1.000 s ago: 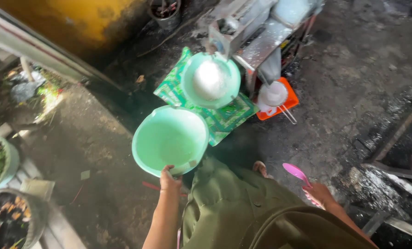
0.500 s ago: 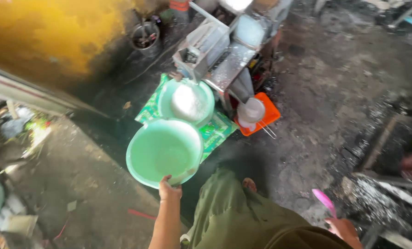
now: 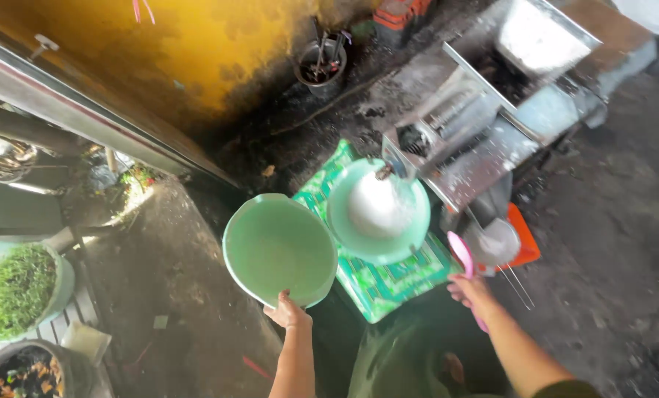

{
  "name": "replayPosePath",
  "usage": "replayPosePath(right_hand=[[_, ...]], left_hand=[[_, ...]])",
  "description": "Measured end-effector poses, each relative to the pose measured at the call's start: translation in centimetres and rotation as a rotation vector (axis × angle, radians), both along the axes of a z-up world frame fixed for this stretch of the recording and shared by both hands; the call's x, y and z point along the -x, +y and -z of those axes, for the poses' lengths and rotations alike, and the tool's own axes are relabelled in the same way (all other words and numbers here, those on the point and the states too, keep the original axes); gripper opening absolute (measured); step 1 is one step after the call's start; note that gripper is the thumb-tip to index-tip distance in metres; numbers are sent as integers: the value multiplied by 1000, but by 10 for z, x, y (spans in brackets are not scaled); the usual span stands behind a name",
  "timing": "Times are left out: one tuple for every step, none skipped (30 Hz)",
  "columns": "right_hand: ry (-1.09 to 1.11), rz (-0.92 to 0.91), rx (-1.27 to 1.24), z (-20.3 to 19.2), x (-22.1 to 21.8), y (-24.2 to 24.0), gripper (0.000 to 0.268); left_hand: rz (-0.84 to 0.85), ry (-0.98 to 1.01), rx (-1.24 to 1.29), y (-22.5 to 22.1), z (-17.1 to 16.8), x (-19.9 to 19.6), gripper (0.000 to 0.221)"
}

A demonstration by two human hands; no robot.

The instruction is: Mixing white pulp in a bowl and pouring it into a processing machine

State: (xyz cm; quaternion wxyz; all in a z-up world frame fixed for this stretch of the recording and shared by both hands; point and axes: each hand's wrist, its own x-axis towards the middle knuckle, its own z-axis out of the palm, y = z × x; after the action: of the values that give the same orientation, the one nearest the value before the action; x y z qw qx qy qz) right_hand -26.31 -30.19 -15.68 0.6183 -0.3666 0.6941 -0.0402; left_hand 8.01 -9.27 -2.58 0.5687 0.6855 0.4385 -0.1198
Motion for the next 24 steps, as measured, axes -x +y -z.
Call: replayPosePath(right_hand=[[-14, 18, 23, 29, -33, -14, 29], [-28, 41, 49, 57, -65, -31, 30], [-38, 41, 54, 57, -90, -43, 30], [66, 14, 17, 56, -109, -50, 37], [171, -13, -19, 56, -127, -57, 46], [167, -5, -23, 75, -133, -57, 46], [30, 200, -43, 94, -140, -57, 37], [-108, 403, -58, 111, -146, -60, 30], [-110, 409, -57, 113, -145, -64, 30], [-80, 429, -91, 114, -138, -63, 29], [-50, 449, -125, 115, -130, -60, 32], [-45, 456, -126, 103, -127, -61, 32], [-52, 461, -158, 90, -124, -62, 32], [-55, 460, -198, 76, -119, -58, 44], [-47, 461, -206, 74, -108, -55, 44], [-89, 393, -233, 73, -99, -53, 35], [-132, 326, -261, 71, -90, -52, 30], [-131, 327, -269, 75, -88, -51, 30], [-113, 278, -339, 80, -86, -50, 27], [-93, 222, -410, 84, -83, -49, 38], [-91, 217, -420, 94, -68, -39, 38], [-62, 182, -342, 102, -57, -33, 32], [-33, 147, -262, 109, -47, -26, 29], [-30, 145, -266, 162, -9, 0, 29]], left_hand=[[114, -64, -87, -13, -4, -9, 62], [231, -129, -173, -28, -8, -19, 70], [230, -139, -169, -37, 11, -32, 70], [347, -195, -239, -43, 30, -43, 70], [465, -251, -310, -49, 49, -52, 69], [473, -255, -314, -60, 58, -59, 69], [525, -268, -264, -70, 66, -65, 67], [574, -279, -210, -82, 73, -71, 64], [581, -282, -210, -92, 81, -79, 64], [675, -258, -176, -98, 89, -82, 69], [768, -233, -142, -104, 97, -85, 74], [775, -228, -141, -110, 104, -90, 74], [860, -175, -215, -117, 112, -94, 69], [938, -115, -295, -117, 118, -96, 65], [940, -105, -301, -118, 126, -97, 65], [995, -128, -390, -121, 133, -100, 64], [1049, -152, -478, -124, 140, -101, 64], [1051, -148, -486, -127, 142, -104, 64], [1153, -147, -554, -130, 143, -107, 64], [1250, -143, -624, -131, 145, -106, 68], [1245, -135, -633, -124, 153, -100, 68], [1266, -124, -665, -122, 159, -97, 66], [1286, -112, -697, -119, 164, -95, 63], [1285, -107, -698, -125, 156, -87, 63]])
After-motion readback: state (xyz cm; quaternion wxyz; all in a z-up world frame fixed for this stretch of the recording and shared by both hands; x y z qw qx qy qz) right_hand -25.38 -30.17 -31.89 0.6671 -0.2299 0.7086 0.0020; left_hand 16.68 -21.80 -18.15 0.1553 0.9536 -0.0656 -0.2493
